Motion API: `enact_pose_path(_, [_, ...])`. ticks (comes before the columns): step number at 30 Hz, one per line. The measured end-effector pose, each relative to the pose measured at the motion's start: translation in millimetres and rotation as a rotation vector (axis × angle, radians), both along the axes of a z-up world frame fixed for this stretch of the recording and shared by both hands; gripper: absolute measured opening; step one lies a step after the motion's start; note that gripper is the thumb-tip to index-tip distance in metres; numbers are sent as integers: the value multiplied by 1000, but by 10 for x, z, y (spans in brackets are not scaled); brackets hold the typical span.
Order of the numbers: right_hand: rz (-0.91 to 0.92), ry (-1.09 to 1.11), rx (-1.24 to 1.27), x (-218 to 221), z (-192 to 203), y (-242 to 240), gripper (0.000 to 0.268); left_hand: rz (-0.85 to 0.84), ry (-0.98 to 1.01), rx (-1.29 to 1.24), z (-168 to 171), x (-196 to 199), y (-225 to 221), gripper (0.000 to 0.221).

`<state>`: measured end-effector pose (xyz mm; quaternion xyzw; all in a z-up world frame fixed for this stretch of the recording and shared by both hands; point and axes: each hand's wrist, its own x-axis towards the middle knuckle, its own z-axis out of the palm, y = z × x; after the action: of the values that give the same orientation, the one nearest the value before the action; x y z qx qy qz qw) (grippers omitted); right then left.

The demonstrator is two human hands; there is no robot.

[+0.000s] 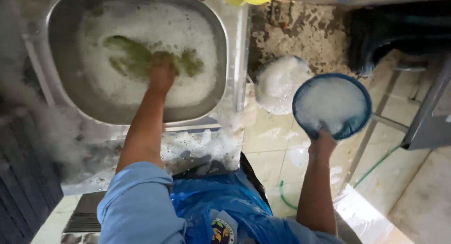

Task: Scrubbing, rinsing, and stacking metal food trays in a commercial kitchen sink area.

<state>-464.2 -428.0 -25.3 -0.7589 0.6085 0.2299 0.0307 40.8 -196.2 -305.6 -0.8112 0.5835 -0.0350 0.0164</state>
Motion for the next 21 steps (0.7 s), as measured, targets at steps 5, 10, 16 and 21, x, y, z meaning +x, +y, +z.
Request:
enact_pose_path(5, [206,-577,-834,534,-132,-237,65,488,465,411,-668,-167,78,63])
enact_pose_path(10, [-89,-374,-636,402,-353,-129,78,481,508,135,-158,-159,-13,47])
enact_pose_path(16, [-9,-437,-738,415,-436,-150,73,536,421,471,848,-200,-264,42])
enact_pose_path(21, [-62,-433,-752,408,-411,-183,81,-284,-649,932,1106,-186,-366,43])
